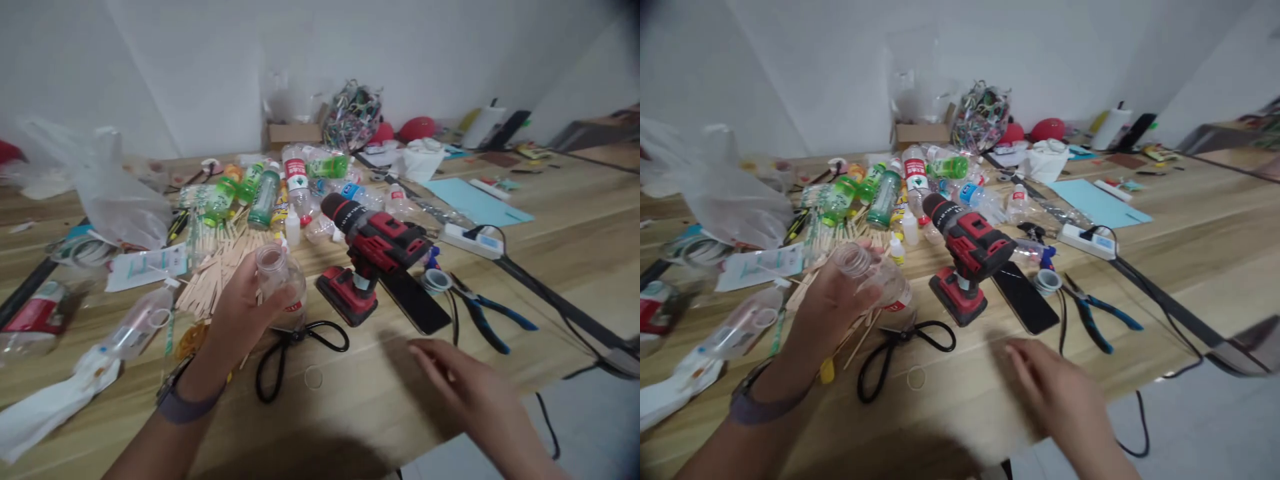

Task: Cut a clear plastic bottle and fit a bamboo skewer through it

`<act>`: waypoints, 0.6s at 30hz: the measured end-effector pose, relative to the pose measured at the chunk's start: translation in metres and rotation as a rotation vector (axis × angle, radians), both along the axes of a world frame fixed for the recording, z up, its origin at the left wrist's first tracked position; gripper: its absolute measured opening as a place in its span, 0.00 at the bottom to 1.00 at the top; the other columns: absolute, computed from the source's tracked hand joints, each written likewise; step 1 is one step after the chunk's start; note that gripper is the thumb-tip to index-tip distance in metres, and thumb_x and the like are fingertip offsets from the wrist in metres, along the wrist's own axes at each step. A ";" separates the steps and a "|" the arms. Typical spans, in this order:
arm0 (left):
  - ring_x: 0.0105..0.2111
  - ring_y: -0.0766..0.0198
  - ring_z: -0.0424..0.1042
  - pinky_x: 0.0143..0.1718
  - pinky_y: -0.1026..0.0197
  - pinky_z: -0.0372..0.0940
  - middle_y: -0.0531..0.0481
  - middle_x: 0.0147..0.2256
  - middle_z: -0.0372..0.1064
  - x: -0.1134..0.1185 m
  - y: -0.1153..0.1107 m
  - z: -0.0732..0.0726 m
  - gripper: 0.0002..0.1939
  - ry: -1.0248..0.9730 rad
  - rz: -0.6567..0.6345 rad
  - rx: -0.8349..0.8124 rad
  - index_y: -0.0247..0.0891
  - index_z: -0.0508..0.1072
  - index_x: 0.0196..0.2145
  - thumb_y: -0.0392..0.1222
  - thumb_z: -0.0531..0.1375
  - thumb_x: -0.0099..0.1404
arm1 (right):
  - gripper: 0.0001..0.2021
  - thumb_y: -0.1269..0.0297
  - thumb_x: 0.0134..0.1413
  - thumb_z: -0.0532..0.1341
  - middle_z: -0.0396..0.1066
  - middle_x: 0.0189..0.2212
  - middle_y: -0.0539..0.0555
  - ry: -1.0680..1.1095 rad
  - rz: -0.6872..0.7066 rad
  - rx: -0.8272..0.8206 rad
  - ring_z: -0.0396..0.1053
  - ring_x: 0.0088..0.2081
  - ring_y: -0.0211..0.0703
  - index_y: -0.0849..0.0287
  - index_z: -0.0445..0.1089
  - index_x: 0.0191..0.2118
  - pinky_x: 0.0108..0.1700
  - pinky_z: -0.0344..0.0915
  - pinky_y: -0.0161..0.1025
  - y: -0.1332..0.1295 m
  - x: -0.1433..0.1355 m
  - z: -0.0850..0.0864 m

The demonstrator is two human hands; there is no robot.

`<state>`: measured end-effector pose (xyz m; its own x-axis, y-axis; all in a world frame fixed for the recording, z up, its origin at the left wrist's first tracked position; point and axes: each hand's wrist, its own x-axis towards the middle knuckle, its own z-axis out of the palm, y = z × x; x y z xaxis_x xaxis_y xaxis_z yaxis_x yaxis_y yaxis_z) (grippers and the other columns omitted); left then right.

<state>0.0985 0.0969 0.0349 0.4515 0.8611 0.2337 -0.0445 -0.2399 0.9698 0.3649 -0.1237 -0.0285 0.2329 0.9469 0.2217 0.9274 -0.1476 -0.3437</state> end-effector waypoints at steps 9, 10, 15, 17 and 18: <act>0.53 0.52 0.75 0.53 0.53 0.70 0.45 0.52 0.75 0.018 0.010 -0.004 0.29 0.043 0.007 0.000 0.42 0.70 0.57 0.51 0.68 0.61 | 0.19 0.55 0.63 0.56 0.73 0.48 0.71 -0.239 -0.332 -0.080 0.75 0.42 0.59 0.65 0.75 0.47 0.45 0.71 0.49 0.029 0.113 0.011; 0.52 0.52 0.75 0.53 0.54 0.70 0.45 0.51 0.76 0.020 0.011 -0.004 0.28 0.063 0.008 0.023 0.42 0.70 0.56 0.50 0.68 0.61 | 0.18 0.56 0.62 0.57 0.71 0.51 0.72 -0.251 -0.300 -0.082 0.74 0.48 0.61 0.65 0.75 0.48 0.50 0.69 0.49 0.039 0.117 0.007; 0.53 0.52 0.74 0.53 0.54 0.69 0.45 0.51 0.76 0.023 0.017 -0.005 0.24 0.115 0.010 0.107 0.40 0.70 0.55 0.46 0.66 0.62 | 0.13 0.58 0.58 0.59 0.76 0.46 0.65 -0.267 -0.216 -0.142 0.74 0.43 0.58 0.58 0.77 0.42 0.43 0.69 0.47 0.072 0.131 -0.014; 0.54 0.52 0.74 0.53 0.54 0.69 0.44 0.52 0.75 0.022 0.020 -0.008 0.25 0.083 -0.024 0.076 0.40 0.69 0.56 0.45 0.66 0.63 | 0.15 0.54 0.59 0.57 0.76 0.44 0.66 -0.284 -0.225 -0.137 0.74 0.39 0.58 0.58 0.77 0.38 0.38 0.69 0.47 0.073 0.134 -0.014; 0.54 0.52 0.73 0.54 0.53 0.69 0.44 0.54 0.74 0.021 0.022 -0.009 0.26 0.061 -0.045 0.058 0.40 0.68 0.57 0.46 0.66 0.62 | 0.16 0.53 0.59 0.56 0.75 0.45 0.67 -0.292 -0.226 -0.128 0.74 0.39 0.59 0.58 0.77 0.37 0.37 0.68 0.47 0.070 0.135 -0.012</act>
